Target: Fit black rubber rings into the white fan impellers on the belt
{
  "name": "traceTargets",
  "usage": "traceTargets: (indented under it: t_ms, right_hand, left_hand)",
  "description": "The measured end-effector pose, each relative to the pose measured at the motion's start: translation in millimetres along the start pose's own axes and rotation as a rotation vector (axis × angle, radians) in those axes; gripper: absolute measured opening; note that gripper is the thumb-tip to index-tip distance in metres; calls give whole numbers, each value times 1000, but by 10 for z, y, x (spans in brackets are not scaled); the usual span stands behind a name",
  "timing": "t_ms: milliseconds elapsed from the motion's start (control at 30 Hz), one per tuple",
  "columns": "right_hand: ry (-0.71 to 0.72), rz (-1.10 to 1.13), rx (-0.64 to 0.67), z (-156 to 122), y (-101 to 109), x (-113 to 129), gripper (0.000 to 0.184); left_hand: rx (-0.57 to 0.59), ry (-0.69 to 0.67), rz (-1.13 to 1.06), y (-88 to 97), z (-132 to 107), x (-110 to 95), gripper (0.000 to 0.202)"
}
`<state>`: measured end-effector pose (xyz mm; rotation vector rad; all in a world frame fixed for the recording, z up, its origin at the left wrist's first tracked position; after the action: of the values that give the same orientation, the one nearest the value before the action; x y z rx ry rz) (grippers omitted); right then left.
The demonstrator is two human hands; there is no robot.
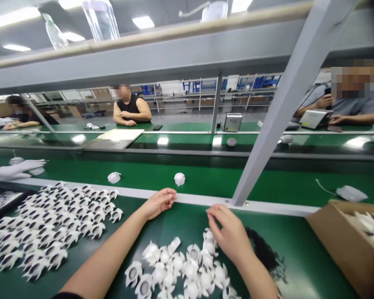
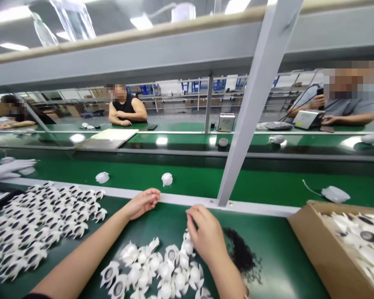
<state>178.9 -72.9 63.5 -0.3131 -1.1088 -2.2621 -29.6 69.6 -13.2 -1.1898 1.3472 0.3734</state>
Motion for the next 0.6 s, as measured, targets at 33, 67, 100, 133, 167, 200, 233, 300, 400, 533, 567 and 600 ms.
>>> traceTargets:
  t_ms: [33,67,100,133,167,200,233,300,400,533,567,600]
  right_hand:
    - [2,3,7,0,-18,17,19]
    - [1,7,17,-1,-37,29,20]
    - [-3,14,25,-1,-52,38,21]
    - [-13,24,26,-1,-59,41,22]
    - [-19,35,28,-1,-63,45,22]
    - [-19,47,28,-1,-64,54,22]
    - [-17,58,28,0,-63,64,22]
    - [-17,78,32,-1,-71,76,22]
    - [-16,107,43,-12,-108,85,22]
    - [-6,110,60,-37,-166,87,23]
    - [-6,105,63,-41,-172,86,23]
    - [-3,97,65,-44,-174,88,23]
  left_hand:
    - [-1,3,-3,9,-1,2,41]
    - [-1,8,-8,19,-2,3,40]
    - [-2,14,-15,28,-5,3,38]
    - [-2,20,-24,36,-7,2,36]
    - [-3,26,-33,41,-10,-1,35]
    - [-5,31,-43,45,-10,-5,34]
    - [-6,37,-54,46,-8,-9,33]
    - [-3,60,-77,39,8,-10,32]
    - [25,113,-125,8,50,5,32]
    - [70,146,-178,-23,94,14,34]
    - [75,147,-184,-22,99,16,34]
    - [78,148,-186,-19,101,19,33]
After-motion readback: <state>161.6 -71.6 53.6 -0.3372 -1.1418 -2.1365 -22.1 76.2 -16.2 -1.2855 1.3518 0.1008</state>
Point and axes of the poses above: each hand's wrist, its own z-axis towards the middle knuckle, its own y-axis out of the back of the hand, x = y × z, the point moved 8 cm from there along z, towards the middle knuckle, and after that the axes turned 6 degrees about -z, right-handed, at the moved point
